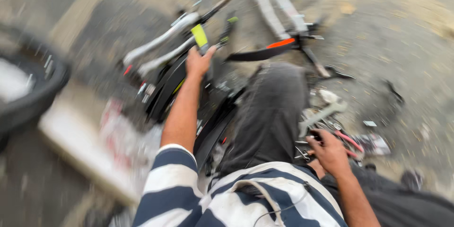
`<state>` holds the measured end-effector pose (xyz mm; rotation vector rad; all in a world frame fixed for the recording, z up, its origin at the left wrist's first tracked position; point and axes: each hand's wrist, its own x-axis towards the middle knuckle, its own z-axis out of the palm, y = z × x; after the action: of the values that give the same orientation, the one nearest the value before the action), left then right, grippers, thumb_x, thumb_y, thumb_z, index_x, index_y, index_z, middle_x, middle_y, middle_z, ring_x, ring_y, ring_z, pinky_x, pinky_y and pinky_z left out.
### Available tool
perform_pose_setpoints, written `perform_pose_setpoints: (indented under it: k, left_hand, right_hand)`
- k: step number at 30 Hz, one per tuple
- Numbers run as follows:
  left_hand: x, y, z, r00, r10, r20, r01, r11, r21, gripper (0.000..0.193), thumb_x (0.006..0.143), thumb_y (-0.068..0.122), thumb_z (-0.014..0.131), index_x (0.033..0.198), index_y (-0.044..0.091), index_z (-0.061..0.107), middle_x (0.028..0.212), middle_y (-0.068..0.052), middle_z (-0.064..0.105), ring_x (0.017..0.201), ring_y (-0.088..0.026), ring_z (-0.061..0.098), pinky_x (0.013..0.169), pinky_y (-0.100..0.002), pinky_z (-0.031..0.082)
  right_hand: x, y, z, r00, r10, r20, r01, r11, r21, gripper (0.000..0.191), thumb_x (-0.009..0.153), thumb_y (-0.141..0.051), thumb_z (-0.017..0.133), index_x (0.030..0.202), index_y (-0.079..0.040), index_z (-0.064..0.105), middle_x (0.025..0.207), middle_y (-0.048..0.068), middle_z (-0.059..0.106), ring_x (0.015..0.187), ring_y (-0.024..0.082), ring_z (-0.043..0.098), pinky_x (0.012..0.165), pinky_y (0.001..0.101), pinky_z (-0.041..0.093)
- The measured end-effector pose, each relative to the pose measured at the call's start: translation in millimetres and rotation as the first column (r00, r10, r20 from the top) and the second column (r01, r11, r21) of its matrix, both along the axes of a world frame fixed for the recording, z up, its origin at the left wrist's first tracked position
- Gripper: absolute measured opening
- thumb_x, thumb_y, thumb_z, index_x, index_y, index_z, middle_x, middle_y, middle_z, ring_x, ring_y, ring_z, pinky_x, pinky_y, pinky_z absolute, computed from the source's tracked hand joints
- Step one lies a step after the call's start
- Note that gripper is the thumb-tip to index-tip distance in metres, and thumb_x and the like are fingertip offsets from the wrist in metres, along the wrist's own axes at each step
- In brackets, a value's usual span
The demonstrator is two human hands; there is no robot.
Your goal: The person sits on the floor assembling a bicycle front fork and handlebar assembly, fitting a black plastic cover over the headset and steering column. They align the cover, insert a metal tube, and use wrenches to tighten bolts on the assembly.
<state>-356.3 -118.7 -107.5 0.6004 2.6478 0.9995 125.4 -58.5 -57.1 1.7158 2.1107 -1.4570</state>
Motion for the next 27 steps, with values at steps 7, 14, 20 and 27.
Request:
perform_pose_setpoints:
  k: [7, 14, 20, 27]
  left_hand:
    - [10, 32, -18, 0.913, 0.209, 0.35, -0.255, 0.963, 0.091, 0.053, 0.073, 0.018, 0.086, 0.117, 0.0, 0.062, 0.109, -0.011, 0.069, 0.096, -0.025, 0.066, 0.081, -0.043, 0.055]
    - [-23, -51, 47, 0.874, -0.286, 0.393, 0.104, 0.9, 0.423, 0.06, 0.085, -0.002, 0.083, 0.138, -0.006, 0.056, 0.131, -0.015, 0.064, 0.115, -0.025, 0.064, 0.102, -0.037, 0.054]
    - [19, -75, 186, 0.792, -0.545, 0.275, 0.209, 0.665, 0.717, 0.036, 0.092, -0.015, 0.068, 0.126, -0.004, 0.062, 0.122, -0.013, 0.067, 0.109, -0.022, 0.063, 0.111, -0.034, 0.05]
    - [123, -18, 310, 0.77, -0.638, -0.012, 0.443, 0.52, 0.73, 0.058, 0.081, -0.004, 0.074, 0.137, -0.002, 0.06, 0.134, -0.011, 0.065, 0.125, -0.024, 0.064, 0.122, -0.035, 0.048]
  right_hand:
    - [38, -24, -1, 0.951, 0.289, 0.111, -0.304, 0.94, 0.156, 0.05, 0.088, -0.042, 0.071, 0.128, -0.012, 0.064, 0.122, 0.013, 0.068, 0.116, 0.033, 0.062, 0.097, 0.0441, 0.05]
    - [37, -6, 2, 0.943, 0.324, -0.075, -0.281, 0.896, 0.344, 0.048, 0.089, -0.041, 0.069, 0.124, -0.008, 0.064, 0.122, 0.015, 0.067, 0.115, 0.036, 0.063, 0.097, 0.0461, 0.049]
    - [33, 11, 49, 0.936, 0.269, -0.226, -0.241, 0.96, 0.143, 0.053, 0.089, -0.042, 0.069, 0.13, -0.01, 0.062, 0.125, 0.014, 0.066, 0.113, 0.035, 0.063, 0.093, 0.0444, 0.051]
    - [32, 41, 123, 0.819, 0.194, -0.539, -0.088, 0.972, 0.217, 0.058, 0.091, -0.046, 0.073, 0.133, -0.008, 0.062, 0.113, 0.009, 0.07, 0.106, 0.022, 0.067, 0.094, 0.0382, 0.055]
